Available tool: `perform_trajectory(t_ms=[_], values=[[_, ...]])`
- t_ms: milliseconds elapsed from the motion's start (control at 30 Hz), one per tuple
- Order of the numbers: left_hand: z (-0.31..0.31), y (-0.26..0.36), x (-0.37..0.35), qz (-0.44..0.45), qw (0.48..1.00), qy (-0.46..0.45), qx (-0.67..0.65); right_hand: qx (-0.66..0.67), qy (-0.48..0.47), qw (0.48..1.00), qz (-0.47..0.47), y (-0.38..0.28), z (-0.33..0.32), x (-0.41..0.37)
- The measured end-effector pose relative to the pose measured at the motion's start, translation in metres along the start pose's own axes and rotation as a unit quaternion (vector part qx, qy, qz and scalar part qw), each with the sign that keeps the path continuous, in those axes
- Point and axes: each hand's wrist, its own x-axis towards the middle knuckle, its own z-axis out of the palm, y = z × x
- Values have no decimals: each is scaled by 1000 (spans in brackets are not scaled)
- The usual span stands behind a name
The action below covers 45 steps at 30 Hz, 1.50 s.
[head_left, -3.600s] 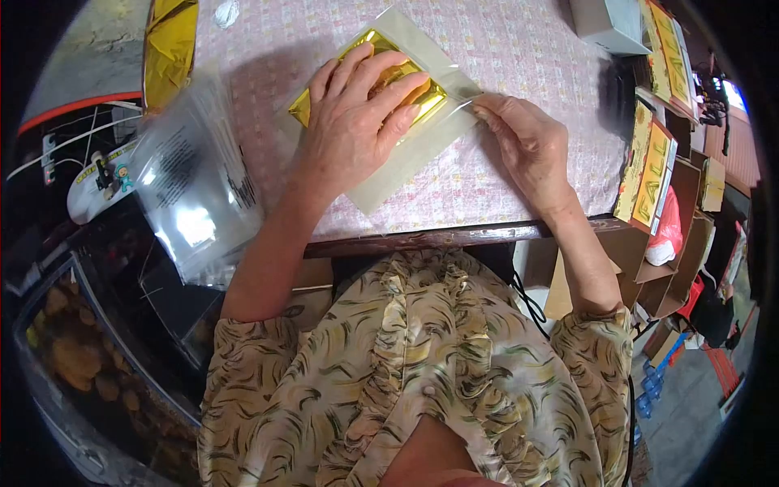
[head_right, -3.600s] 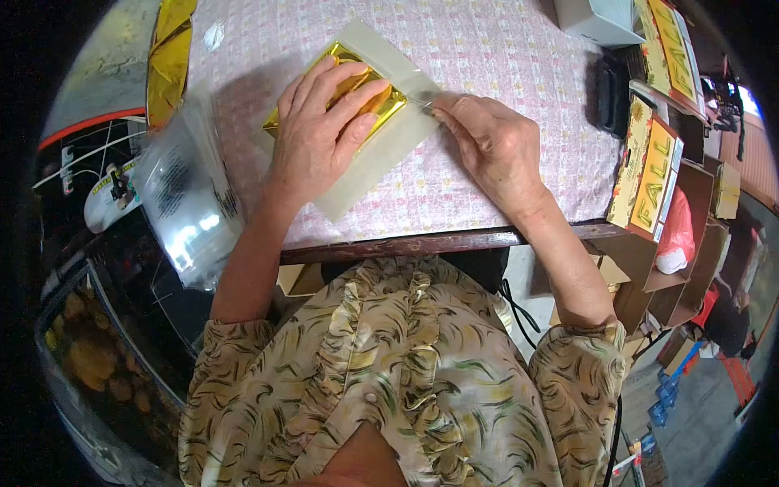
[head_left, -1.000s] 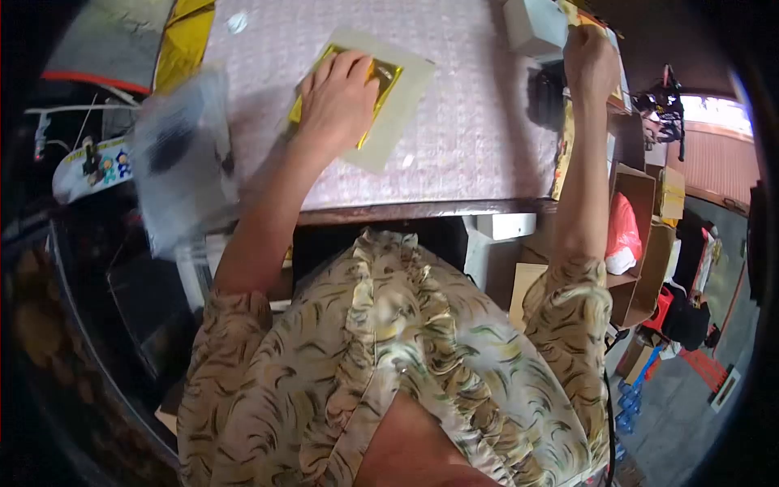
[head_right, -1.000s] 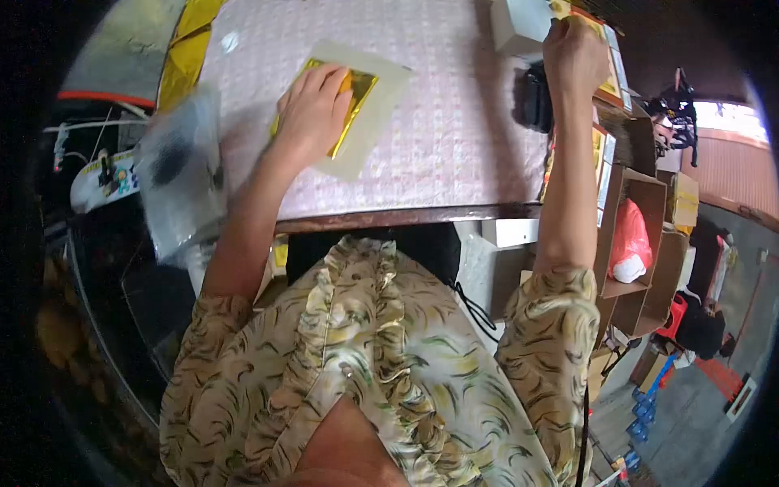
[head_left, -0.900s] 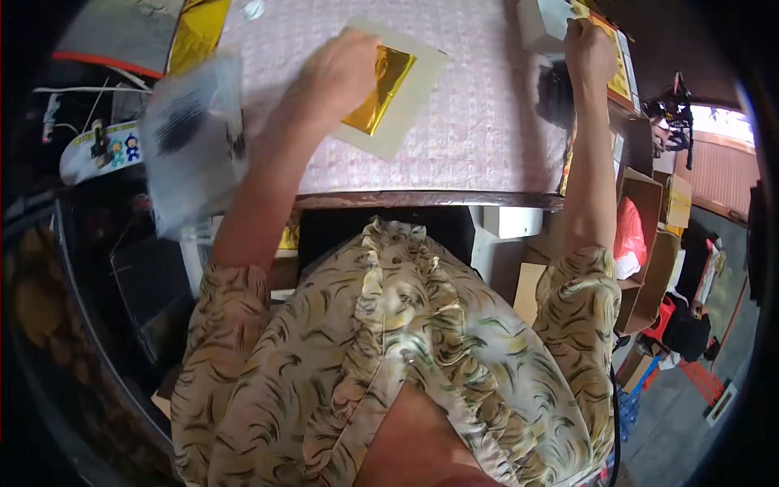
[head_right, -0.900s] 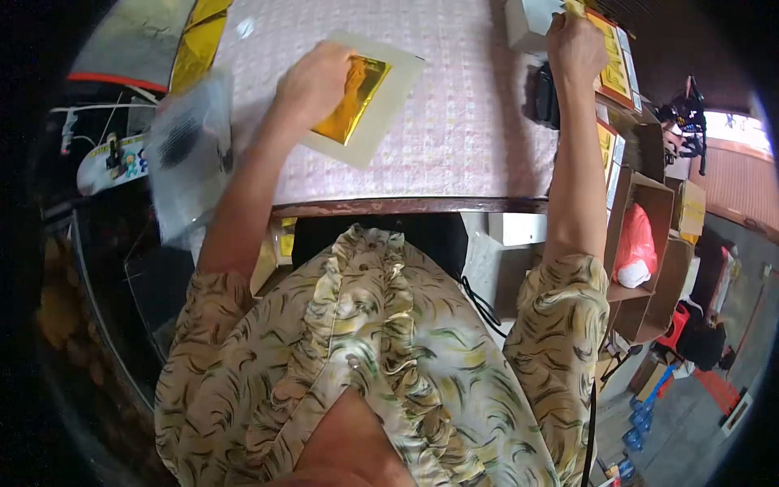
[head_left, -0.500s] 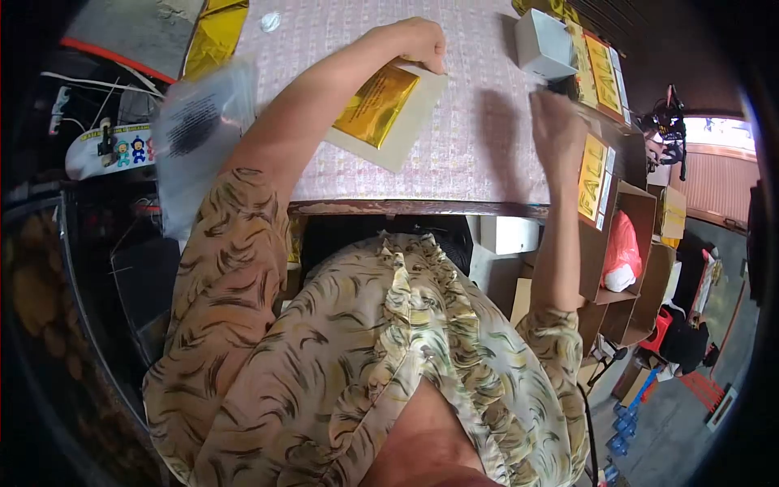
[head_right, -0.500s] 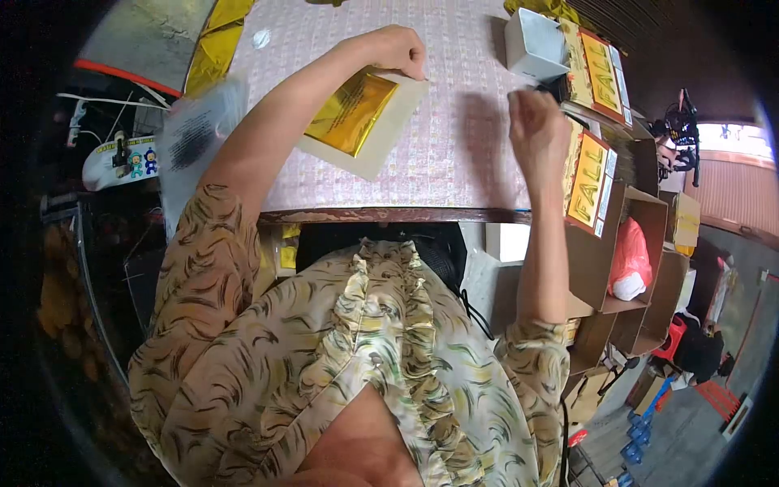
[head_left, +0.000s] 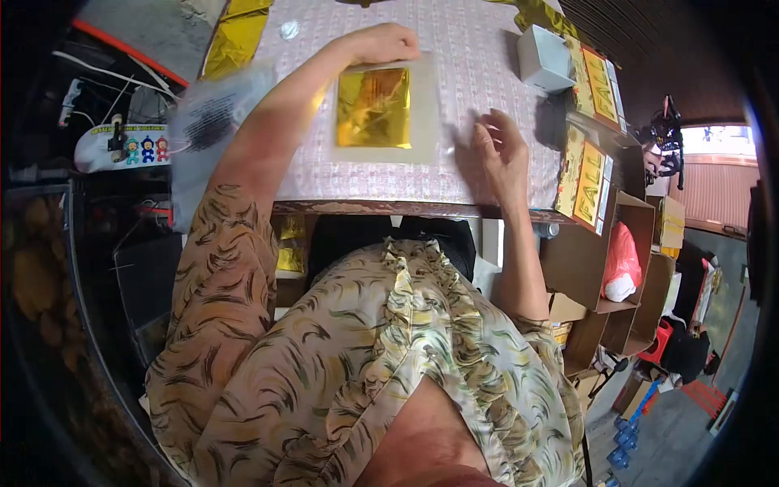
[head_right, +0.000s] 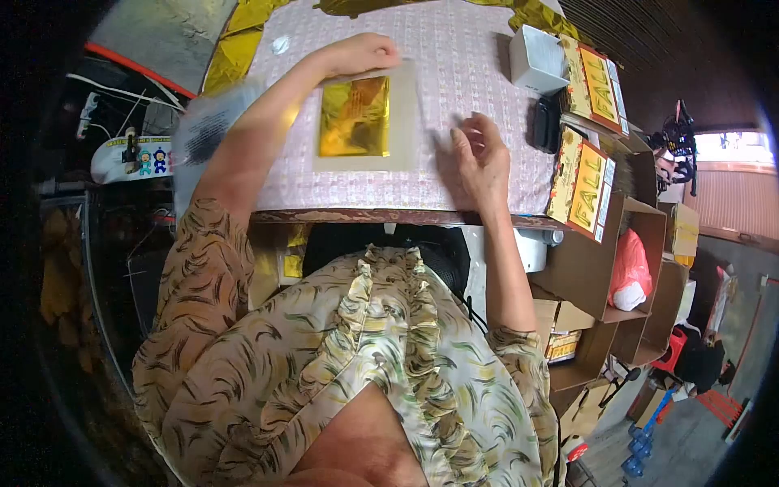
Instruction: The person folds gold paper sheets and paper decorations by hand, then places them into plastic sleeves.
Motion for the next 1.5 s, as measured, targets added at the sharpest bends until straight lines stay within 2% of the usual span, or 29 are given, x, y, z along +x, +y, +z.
perform_trajectory(t_ms=[33,67,100,133,167,200,233,300,333,367,433,467,500,567,633,667,733,767,833,933,1000,1067,1133,1233,1267,1333,1433,1467,1500], values=[[-8,-5,-9,-37,995,36,-83,57,36,998,-2,-1,4,2],[-17,-11,-20,-38,995,38,-79,114,72,991,-4,-2,8,5],[-24,-13,-34,-54,977,53,-202,116,70,991,-7,-3,10,10],[-27,-15,-46,-69,942,69,-322,214,72,971,74,-4,11,18],[-26,-15,-55,-70,942,73,-321,308,72,936,156,-3,12,27],[-21,-18,-64,-51,914,108,-388,364,40,919,148,3,12,37],[-16,-21,-72,-32,880,142,-452,365,36,918,149,15,12,53],[-6,-20,-88,-50,872,137,-466,486,-29,849,203,36,14,78],[4,-10,-99,-54,855,157,-491,390,3,890,236,-33,14,65],[13,0,-109,-57,836,177,-516,388,1,890,238,-29,17,69],[27,6,-122,-73,828,199,-518,383,10,914,133,-21,23,85],[34,3,-127,-48,828,174,-531,292,6,941,168,-20,21,88],[40,0,-132,-23,827,147,-542,290,2,941,173,-9,20,93],[43,0,-139,-20,830,141,-540,339,-105,928,114,19,16,107],[45,2,-138,-97,818,150,-547,349,-84,927,111,20,22,104],[46,0,-136,-97,817,151,-548,352,-82,924,121,25,23,106],[48,-3,-131,-79,851,159,-494,355,-80,922,131,17,26,105],[51,-5,-129,-80,850,158,-496,355,-55,918,169,13,26,104],[56,-2,-124,-64,826,199,-524,354,-28,911,209,2,29,97],[59,-5,-116,-31,810,209,-547,392,2,907,153,-6,32,90],[60,-10,-111,-26,810,178,-559,379,-20,917,124,-6,30,88],[61,-16,-108,-21,809,145,-570,376,-6,914,154,-5,32,92],[62,-17,-105,-45,747,133,-650,372,14,910,184,-2,28,93],[60,-15,-105,-31,743,134,-655,364,-16,913,182,4,21,93],[61,-13,-106,-26,760,152,-631,386,-23,904,182,6,23,94],[63,-11,-106,-20,756,147,-638,411,-29,893,180,8,22,92],[65,-6,-108,-13,751,137,-646,362,-37,906,217,4,21,84],[63,-4,-108,-13,753,131,-645,169,8,980,107,0,20,81],[59,-2,-107,-7,756,139,-639,-32,56,998,-12,-8,20,78]])
